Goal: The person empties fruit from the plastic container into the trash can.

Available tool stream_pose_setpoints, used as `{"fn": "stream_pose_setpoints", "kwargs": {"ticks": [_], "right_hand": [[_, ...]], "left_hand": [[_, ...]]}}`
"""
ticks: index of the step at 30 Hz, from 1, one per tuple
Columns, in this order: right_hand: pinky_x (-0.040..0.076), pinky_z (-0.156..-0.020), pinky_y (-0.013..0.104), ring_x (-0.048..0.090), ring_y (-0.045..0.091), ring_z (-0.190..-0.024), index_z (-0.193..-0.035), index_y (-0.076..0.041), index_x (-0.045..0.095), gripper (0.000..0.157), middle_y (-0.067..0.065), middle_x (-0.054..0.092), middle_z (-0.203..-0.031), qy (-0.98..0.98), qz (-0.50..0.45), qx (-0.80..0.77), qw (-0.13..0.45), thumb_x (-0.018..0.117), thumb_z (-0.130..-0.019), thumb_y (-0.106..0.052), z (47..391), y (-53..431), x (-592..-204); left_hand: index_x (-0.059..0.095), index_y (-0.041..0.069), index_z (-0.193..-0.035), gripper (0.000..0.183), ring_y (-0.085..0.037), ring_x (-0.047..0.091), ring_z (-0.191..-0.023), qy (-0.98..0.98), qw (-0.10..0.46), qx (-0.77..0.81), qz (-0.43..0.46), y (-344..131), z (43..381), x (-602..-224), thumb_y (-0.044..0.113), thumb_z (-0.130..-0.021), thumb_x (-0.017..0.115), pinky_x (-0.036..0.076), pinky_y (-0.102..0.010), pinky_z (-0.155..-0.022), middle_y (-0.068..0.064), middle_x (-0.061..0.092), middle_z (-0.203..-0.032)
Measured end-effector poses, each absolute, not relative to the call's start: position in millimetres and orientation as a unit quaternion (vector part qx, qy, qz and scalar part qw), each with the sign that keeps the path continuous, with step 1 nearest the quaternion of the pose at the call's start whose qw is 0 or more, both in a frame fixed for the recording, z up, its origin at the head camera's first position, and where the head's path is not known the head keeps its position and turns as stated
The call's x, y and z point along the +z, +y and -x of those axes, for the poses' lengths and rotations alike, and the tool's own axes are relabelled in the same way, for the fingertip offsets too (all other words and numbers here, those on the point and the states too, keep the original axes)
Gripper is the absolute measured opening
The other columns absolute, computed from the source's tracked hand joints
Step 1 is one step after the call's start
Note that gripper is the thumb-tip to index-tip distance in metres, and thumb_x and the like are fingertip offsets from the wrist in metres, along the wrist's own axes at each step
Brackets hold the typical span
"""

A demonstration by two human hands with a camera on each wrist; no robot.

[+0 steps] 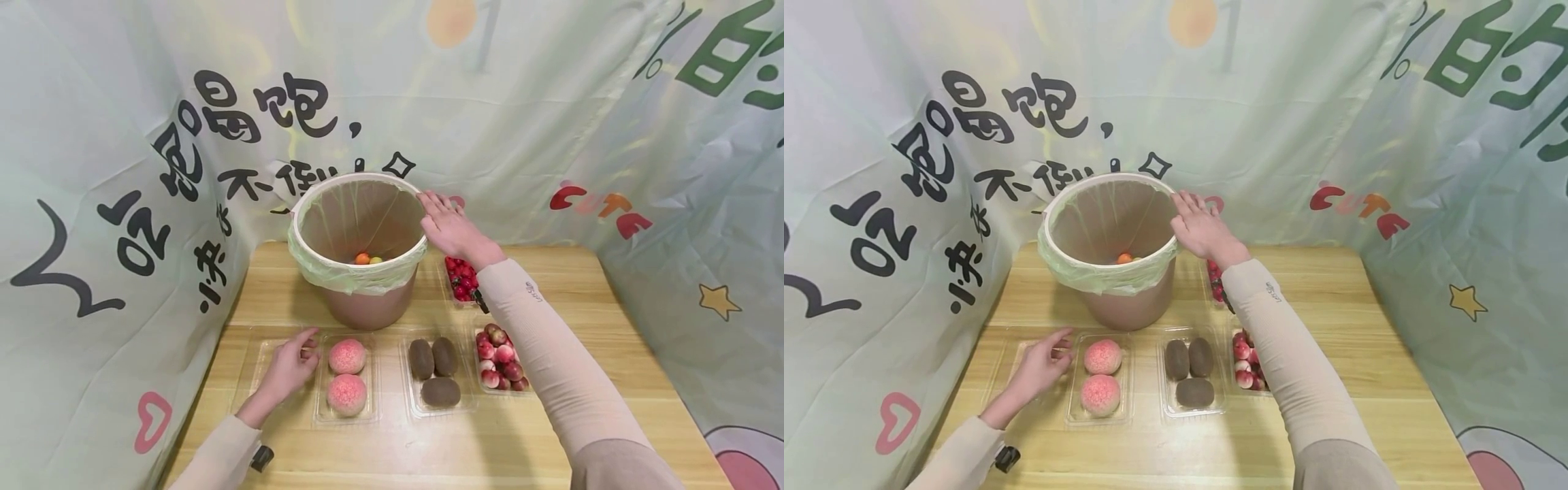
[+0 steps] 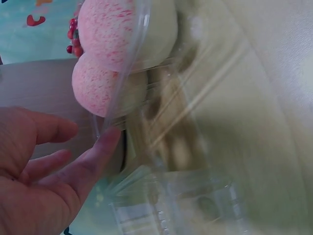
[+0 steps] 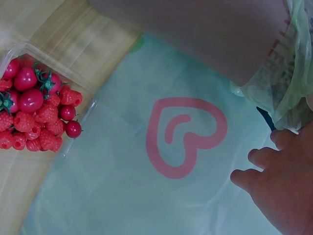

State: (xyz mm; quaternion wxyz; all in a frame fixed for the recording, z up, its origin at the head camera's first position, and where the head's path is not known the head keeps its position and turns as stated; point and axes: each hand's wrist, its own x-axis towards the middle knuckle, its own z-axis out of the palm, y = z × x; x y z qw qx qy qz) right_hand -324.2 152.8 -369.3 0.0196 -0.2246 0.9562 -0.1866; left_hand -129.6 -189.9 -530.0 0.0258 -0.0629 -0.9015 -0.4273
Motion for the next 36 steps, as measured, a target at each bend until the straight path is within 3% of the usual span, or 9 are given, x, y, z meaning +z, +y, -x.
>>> {"fn": "stream_pose_setpoints", "kwargs": {"ticks": [9, 15, 21, 25, 29, 36], "right_hand": [[0.007, -0.132, 0.066, 0.009, 0.042, -0.164, -0.171, -0.013, 0.01, 0.071, 0.017, 0.011, -0.178, 0.957, 0.22, -0.188, 0.024, 0.016, -0.105, -0.038, 324, 153, -369], [0.009, -0.132, 0.065, 0.01, 0.042, -0.164, -0.171, -0.013, 0.011, 0.071, 0.017, 0.012, -0.178, 0.957, 0.222, -0.187, 0.02, 0.017, -0.105, -0.037, 324, 153, -370], [0.009, -0.132, 0.064, 0.011, 0.041, -0.164, -0.171, -0.013, 0.012, 0.071, 0.017, 0.013, -0.177, 0.957, 0.223, -0.187, 0.017, 0.017, -0.105, -0.039, 324, 153, -370], [0.01, -0.132, 0.064, 0.011, 0.04, -0.165, -0.171, -0.014, 0.012, 0.071, 0.016, 0.014, -0.178, 0.957, 0.221, -0.187, 0.019, 0.016, -0.104, -0.04, 324, 153, -369], [0.008, -0.133, 0.063, 0.01, 0.039, -0.165, -0.171, -0.015, 0.012, 0.072, 0.015, 0.014, -0.178, 0.957, 0.217, -0.19, 0.021, 0.016, -0.104, -0.041, 324, 152, -369], [0.007, -0.133, 0.061, 0.01, 0.038, -0.165, -0.171, -0.016, 0.012, 0.071, 0.015, 0.014, -0.178, 0.957, 0.213, -0.198, 0.022, 0.016, -0.104, -0.041, 324, 153, -371]], "left_hand": [[0.055, -0.009, -0.145, 0.059, -0.026, 0.075, -0.086, -0.901, -0.007, -0.434, 0.033, -188, 125, -544, -0.013, -0.087, 0.067, 0.063, -0.025, -0.072, -0.028, 0.073, -0.112], [0.047, -0.013, -0.15, 0.065, -0.023, 0.074, -0.074, -0.895, -0.018, -0.445, 0.027, -181, 122, -552, -0.014, -0.088, 0.067, 0.059, -0.02, -0.059, -0.025, 0.074, -0.103], [0.037, -0.013, -0.156, 0.07, -0.027, 0.072, -0.066, -0.877, -0.048, -0.479, 0.005, -177, 120, -555, -0.012, -0.092, 0.065, 0.057, -0.024, -0.049, -0.023, 0.073, -0.103], [0.035, -0.01, -0.158, 0.071, -0.02, 0.067, -0.058, -0.879, -0.06, -0.473, -0.004, -177, 120, -553, -0.008, -0.094, 0.065, 0.055, -0.025, -0.047, -0.021, 0.073, -0.1], [0.034, -0.013, -0.157, 0.066, -0.016, 0.063, -0.054, -0.88, -0.085, -0.467, -0.013, -178, 119, -550, -0.003, -0.099, 0.064, 0.052, -0.024, -0.045, -0.018, 0.072, -0.092], [0.049, -0.016, -0.145, 0.046, -0.026, 0.071, -0.062, -0.867, -0.12, -0.483, -0.032, -178, 119, -545, -0.002, -0.102, 0.057, 0.056, -0.031, -0.047, -0.016, 0.074, -0.084]]}}
